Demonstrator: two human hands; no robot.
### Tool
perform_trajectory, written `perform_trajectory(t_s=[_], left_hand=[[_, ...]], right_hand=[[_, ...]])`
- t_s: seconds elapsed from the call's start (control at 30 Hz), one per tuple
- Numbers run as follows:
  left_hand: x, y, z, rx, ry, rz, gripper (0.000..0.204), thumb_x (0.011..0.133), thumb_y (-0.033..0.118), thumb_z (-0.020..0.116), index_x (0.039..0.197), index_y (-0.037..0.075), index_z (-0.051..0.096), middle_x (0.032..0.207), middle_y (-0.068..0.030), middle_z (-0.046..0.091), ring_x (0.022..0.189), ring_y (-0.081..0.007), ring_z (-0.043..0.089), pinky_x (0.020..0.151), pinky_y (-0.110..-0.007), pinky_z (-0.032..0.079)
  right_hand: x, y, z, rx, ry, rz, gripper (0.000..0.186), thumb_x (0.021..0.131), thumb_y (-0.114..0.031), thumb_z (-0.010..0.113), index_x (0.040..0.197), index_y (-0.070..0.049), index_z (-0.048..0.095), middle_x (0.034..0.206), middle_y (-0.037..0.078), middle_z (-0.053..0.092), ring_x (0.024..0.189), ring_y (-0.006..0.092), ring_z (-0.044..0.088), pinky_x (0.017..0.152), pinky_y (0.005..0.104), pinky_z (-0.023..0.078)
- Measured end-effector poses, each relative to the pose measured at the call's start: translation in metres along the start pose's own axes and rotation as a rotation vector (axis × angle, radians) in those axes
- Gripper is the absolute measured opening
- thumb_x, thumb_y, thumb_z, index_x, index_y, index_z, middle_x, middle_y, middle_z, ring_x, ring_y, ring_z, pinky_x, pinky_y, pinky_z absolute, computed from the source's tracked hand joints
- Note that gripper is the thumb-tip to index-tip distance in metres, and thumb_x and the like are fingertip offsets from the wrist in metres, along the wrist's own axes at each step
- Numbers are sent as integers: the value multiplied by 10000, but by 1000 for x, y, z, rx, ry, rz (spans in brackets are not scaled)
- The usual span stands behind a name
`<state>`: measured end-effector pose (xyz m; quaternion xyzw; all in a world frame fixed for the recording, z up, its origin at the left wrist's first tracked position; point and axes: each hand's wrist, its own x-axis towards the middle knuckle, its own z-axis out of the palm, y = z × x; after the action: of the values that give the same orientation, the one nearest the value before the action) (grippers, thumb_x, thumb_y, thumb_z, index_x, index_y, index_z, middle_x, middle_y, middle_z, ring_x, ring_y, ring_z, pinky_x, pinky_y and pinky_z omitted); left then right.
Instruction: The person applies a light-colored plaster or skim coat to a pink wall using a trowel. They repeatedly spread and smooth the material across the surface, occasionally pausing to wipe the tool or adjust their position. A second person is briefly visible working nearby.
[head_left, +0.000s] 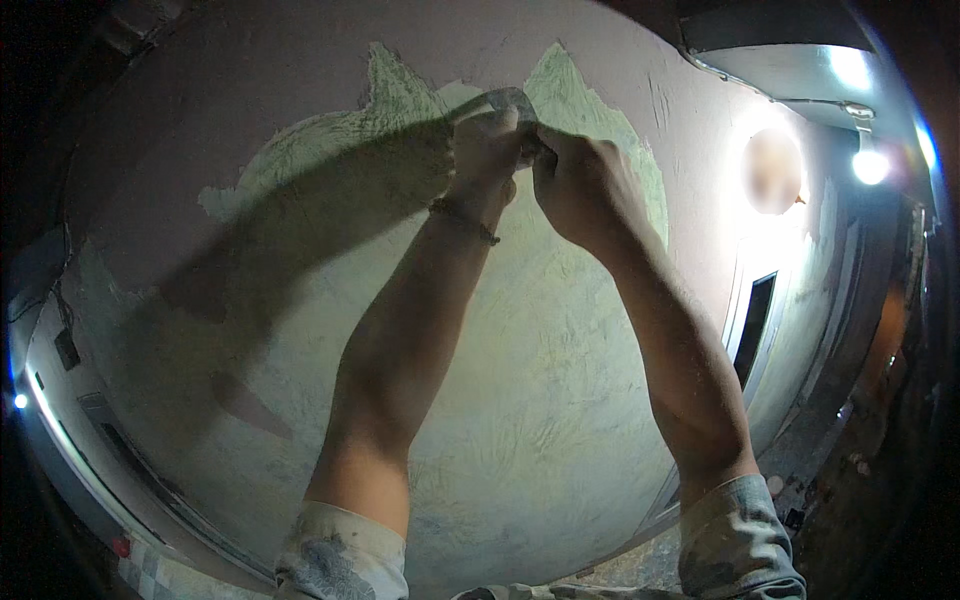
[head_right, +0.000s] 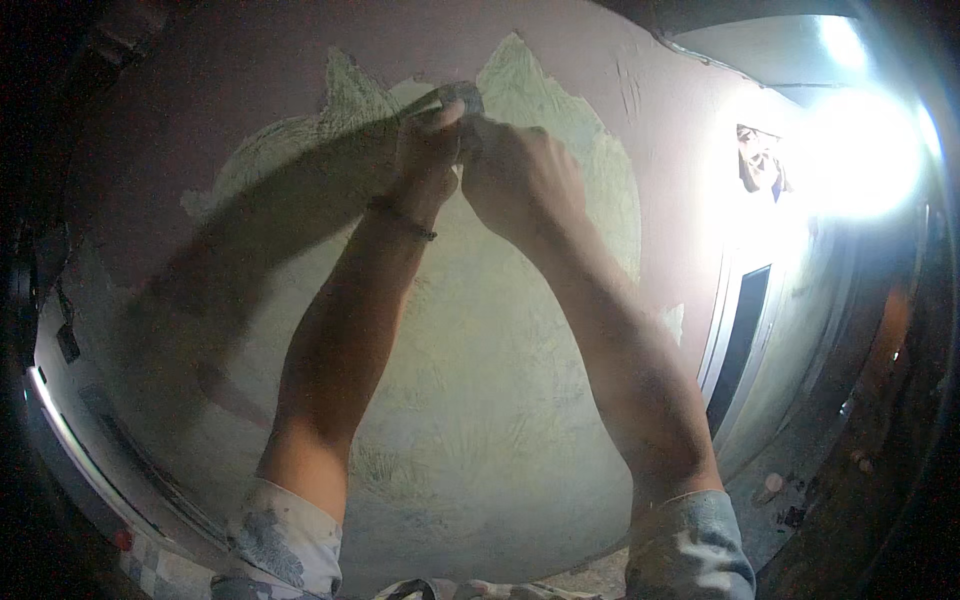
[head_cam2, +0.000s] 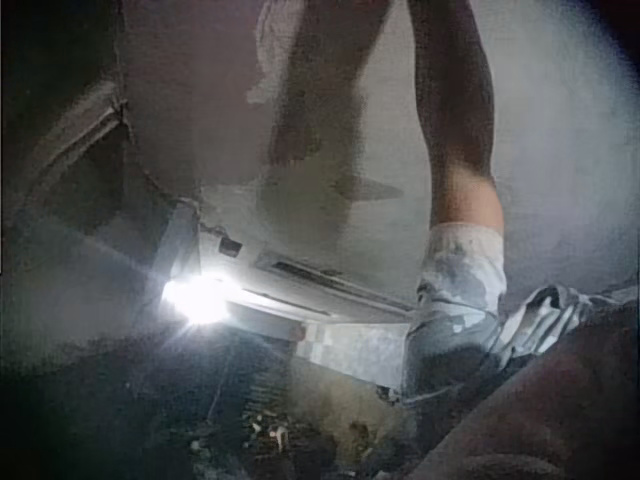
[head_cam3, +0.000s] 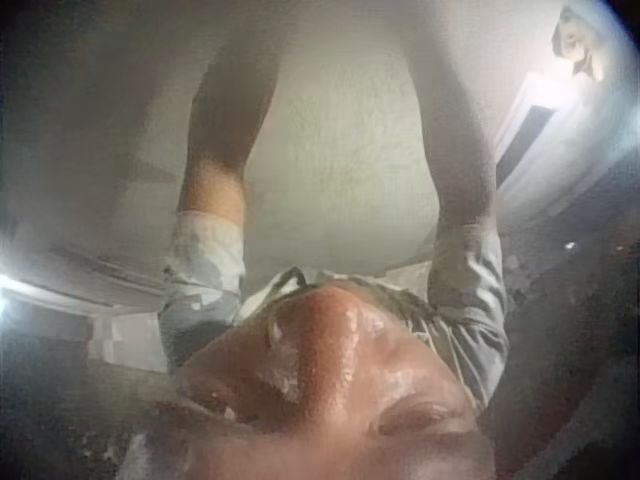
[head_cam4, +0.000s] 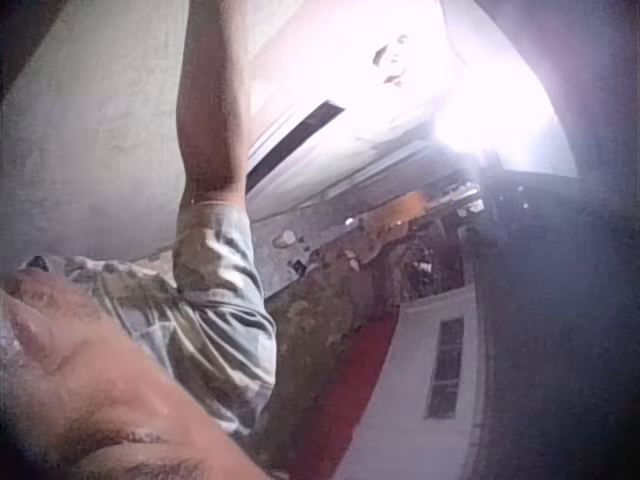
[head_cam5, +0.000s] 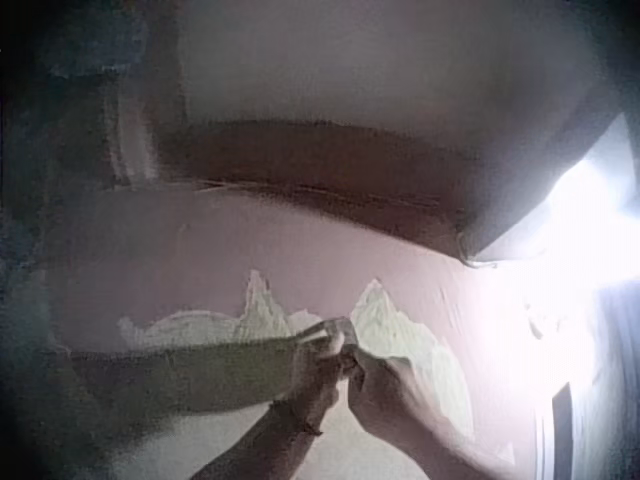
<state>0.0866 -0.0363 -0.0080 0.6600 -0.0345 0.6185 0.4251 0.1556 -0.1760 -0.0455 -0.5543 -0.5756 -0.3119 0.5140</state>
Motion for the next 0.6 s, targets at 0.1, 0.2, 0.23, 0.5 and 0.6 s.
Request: perform_trajectory(t_s=[0.1, 0.2, 0.23, 0.5, 0.6], left_hand=[[10, 1, -2, -132, -55, -129, 163, 1063, 119, 652, 979, -18, 679, 865, -72, 652, 736, -166, 599, 650, -343, 465], [8, 0, 6, -70, 0, -211, 156, 1075, 83, 626, 980, -30, 678, 901, -82, 668, 696, -171, 607, 640, -352, 477], [6, 2, 7, -27, 97, -266, 152, 1077, 70, 619, 983, -33, 678, 885, -74, 658, 681, -169, 592, 621, -359, 463], [1, 8, 21, -150, 120, -327, 89, 1066, 50, 630, 1013, -15, 659, 836, -17, 602, 675, -131, 555, 612, -322, 449], [5, 6, 20, -102, 71, -183, 83, 1061, 69, 636, 982, 43, 638, 850, -22, 617, 699, -133, 584, 615, -319, 453]], right_hand=[[3, 1, 0, 3, 36, -17, 268, 1040, -144, 562, 1197, -74, 767, 965, 242, 771, 835, 399, 768, 764, 518, 608], [4, 4, -1, -50, -90, 93, 275, 1017, -137, 575, 1212, -96, 765, 989, 220, 778, 848, 420, 758, 770, 516, 604], [5, 5, -2, -33, -27, 39, 276, 1014, -135, 573, 1207, -98, 766, 983, 218, 777, 849, 417, 758, 767, 516, 602], [4, 6, -8, -109, -122, 131, 284, 1026, -153, 547, 1186, -86, 771, 977, 215, 780, 894, 396, 766, 819, 536, 596], [6, 2, -13, -46, -103, 134, 313, 1082, -246, 506, 1197, -113, 764, 1042, 209, 776, 990, 405, 761, 862, 531, 588]])
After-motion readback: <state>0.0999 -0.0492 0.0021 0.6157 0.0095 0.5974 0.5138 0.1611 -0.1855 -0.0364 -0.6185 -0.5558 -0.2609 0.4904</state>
